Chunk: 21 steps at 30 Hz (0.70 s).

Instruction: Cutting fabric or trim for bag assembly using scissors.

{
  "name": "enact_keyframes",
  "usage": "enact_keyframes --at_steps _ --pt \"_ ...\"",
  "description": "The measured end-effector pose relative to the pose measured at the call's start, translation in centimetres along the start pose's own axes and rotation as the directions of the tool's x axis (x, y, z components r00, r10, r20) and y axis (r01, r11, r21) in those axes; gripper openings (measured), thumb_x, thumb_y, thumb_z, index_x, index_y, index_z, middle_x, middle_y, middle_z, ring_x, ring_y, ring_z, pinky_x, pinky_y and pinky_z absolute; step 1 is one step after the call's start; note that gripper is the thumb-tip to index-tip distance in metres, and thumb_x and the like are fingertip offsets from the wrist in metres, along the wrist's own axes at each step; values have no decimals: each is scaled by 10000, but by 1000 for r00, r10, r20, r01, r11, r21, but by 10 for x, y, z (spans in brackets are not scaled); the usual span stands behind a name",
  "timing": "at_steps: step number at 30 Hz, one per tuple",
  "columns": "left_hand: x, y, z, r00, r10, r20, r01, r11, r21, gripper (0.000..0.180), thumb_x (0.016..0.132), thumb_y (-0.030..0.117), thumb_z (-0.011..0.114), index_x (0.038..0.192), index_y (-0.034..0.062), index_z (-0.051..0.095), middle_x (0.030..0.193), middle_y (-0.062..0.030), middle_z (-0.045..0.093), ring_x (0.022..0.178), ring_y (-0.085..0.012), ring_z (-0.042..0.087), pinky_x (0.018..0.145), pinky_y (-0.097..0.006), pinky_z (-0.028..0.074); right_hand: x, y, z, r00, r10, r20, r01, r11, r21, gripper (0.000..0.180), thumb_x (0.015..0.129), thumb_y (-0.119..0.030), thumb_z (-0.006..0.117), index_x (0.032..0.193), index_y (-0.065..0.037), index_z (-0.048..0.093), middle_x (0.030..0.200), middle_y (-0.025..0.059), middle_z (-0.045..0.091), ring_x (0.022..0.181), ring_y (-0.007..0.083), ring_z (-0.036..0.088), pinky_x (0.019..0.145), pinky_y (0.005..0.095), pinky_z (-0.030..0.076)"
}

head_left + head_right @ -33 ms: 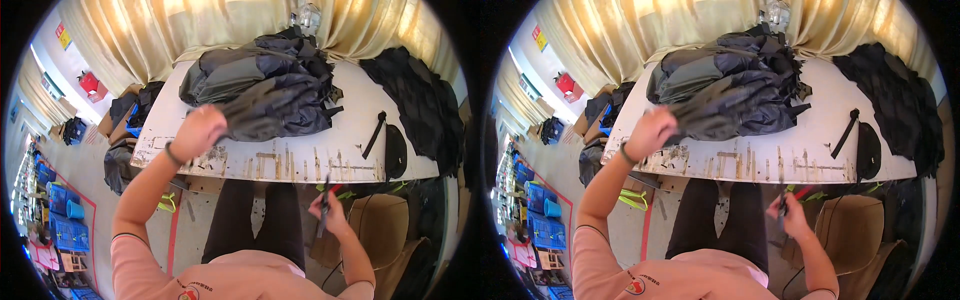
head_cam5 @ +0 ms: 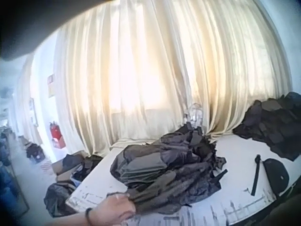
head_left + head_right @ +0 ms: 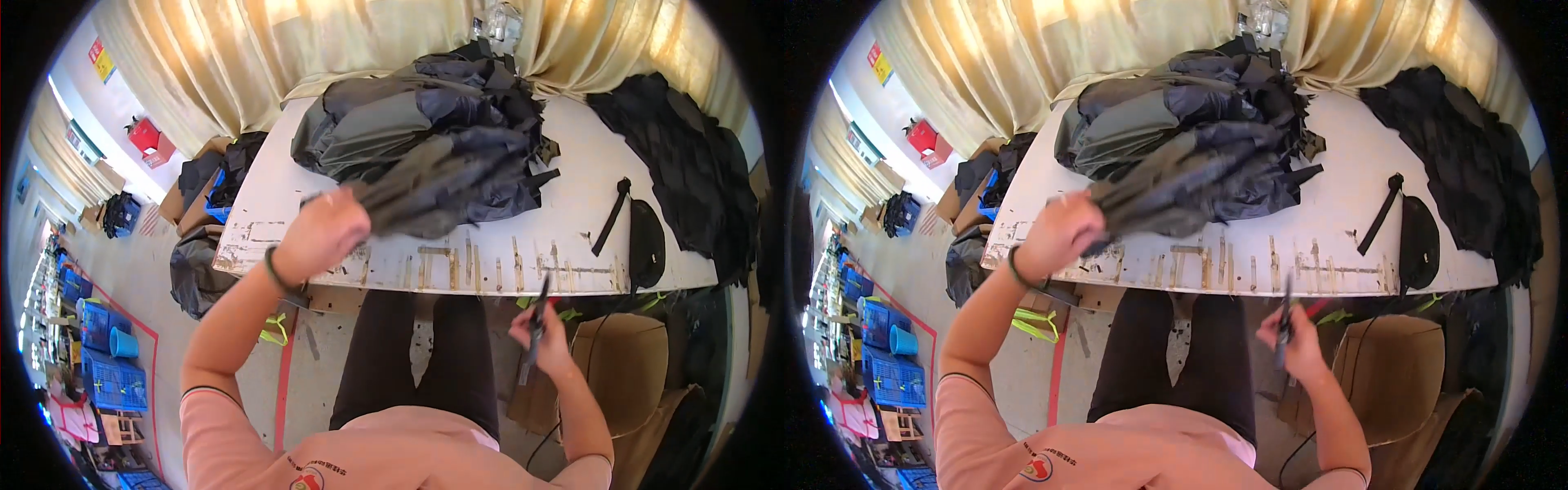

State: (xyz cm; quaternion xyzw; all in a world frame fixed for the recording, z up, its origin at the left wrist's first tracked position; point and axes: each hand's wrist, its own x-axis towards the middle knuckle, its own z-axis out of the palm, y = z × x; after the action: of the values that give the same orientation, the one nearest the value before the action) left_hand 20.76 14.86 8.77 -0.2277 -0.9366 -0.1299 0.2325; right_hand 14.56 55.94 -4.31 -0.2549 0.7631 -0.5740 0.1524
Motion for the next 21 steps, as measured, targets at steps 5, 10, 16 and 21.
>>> enact_keyframes --at_steps 5,10,16,21 --pt "-67 57 14 982 19 187 0 995 -100 196 650 30 642 774 102 507 762 -68 526 804 -271 539 752 -393 424 42 -22 4 936 -282 -210 247 953 -175 296 807 47 678 1004 -61 485 988 45 608 736 79 504 697 226 451" --pt "-104 50 58 960 -128 250 149 987 -67 235 639 20 661 787 105 499 753 -57 523 803 -266 538 771 -364 412 68 13 30 975 -100 -199 113 992 59 389 765 -2 745 1014 -28 446 1096 86 612 783 138 530 770 273 481" --pt "-105 44 67 929 -223 294 266 957 -117 278 627 27 688 842 105 530 831 -58 546 864 -295 524 779 -386 402 48 -6 48 992 -75 -104 59 986 -153 467 714 -81 807 1010 -25 450 1111 122 631 893 223 589 816 341 478" --pt "-109 30 73 954 -220 205 246 962 -116 350 651 81 746 936 105 546 970 -81 573 987 -308 538 893 -406 403 33 -21 47 944 -329 27 311 859 -407 533 650 -140 852 1000 -11 471 1118 147 626 919 354 586 816 405 463"
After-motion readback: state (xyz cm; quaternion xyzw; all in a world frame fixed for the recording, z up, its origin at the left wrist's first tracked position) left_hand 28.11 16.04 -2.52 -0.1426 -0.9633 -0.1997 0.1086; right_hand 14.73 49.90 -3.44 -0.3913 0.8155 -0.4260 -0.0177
